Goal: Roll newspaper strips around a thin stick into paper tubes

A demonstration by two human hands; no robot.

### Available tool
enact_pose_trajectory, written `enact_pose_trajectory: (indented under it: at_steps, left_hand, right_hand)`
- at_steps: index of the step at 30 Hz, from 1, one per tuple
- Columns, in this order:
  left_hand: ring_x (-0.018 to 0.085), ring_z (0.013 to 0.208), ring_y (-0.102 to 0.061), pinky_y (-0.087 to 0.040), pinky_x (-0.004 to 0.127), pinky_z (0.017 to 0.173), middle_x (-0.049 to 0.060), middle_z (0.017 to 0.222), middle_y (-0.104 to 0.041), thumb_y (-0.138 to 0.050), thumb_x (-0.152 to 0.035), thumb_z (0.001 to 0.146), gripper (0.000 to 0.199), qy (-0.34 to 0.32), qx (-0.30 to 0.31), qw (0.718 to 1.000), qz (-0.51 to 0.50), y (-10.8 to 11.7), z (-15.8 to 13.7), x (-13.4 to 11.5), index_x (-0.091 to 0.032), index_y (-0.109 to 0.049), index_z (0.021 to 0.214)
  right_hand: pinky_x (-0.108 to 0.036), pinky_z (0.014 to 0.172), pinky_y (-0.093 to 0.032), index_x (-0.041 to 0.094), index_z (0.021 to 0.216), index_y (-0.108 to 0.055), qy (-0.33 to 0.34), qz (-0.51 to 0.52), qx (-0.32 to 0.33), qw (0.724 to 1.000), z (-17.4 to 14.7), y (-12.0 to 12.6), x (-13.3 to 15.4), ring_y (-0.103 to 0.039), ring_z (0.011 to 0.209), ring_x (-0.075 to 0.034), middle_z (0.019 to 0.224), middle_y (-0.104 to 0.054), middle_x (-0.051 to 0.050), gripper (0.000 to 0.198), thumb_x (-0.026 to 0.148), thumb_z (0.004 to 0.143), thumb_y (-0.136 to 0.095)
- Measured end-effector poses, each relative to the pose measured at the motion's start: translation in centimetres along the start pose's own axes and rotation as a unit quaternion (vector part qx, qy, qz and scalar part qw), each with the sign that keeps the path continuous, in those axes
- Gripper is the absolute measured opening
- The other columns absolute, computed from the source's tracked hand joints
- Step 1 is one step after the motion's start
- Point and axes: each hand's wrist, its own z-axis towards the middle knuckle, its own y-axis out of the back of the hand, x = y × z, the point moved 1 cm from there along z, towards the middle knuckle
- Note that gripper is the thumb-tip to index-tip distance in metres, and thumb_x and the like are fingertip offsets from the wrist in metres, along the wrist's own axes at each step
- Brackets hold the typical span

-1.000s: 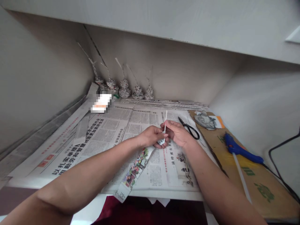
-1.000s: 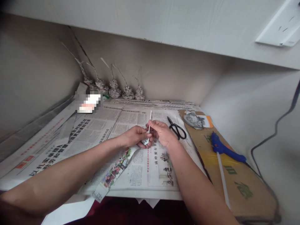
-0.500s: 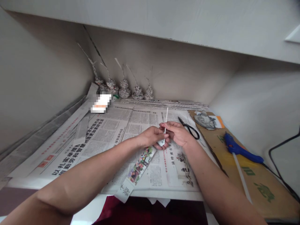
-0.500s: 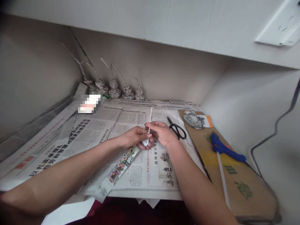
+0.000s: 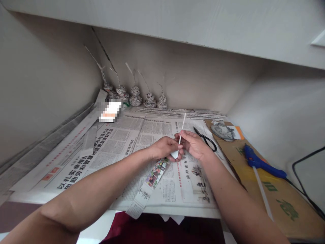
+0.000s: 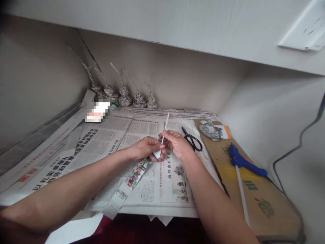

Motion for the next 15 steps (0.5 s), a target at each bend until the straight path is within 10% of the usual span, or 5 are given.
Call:
enact_pose_trajectory:
  at_steps: [15]
  left_hand:
    - [0.015, 0.069, -0.063, -0.052, 0.028, 0.061, 0.008, 0.074, -0.064, -0.060, -0.055, 0.072, 0.046, 0.004, 0.015, 1.000, -0.008, 0.04, -0.08, -0.27, -0.010, -0.063, 0.083]
  right_hand:
    - [-0.028, 0.040, -0.049, 0.016, 0.089, -0.065, -0.008, -0.011, 0.029, 0.999, -0.07, -0.16, 0.04, -0.054, 0.043, -0.012, 0.073, -0.066, -0.004, 0.027, 0.038, 0.074, -0.068]
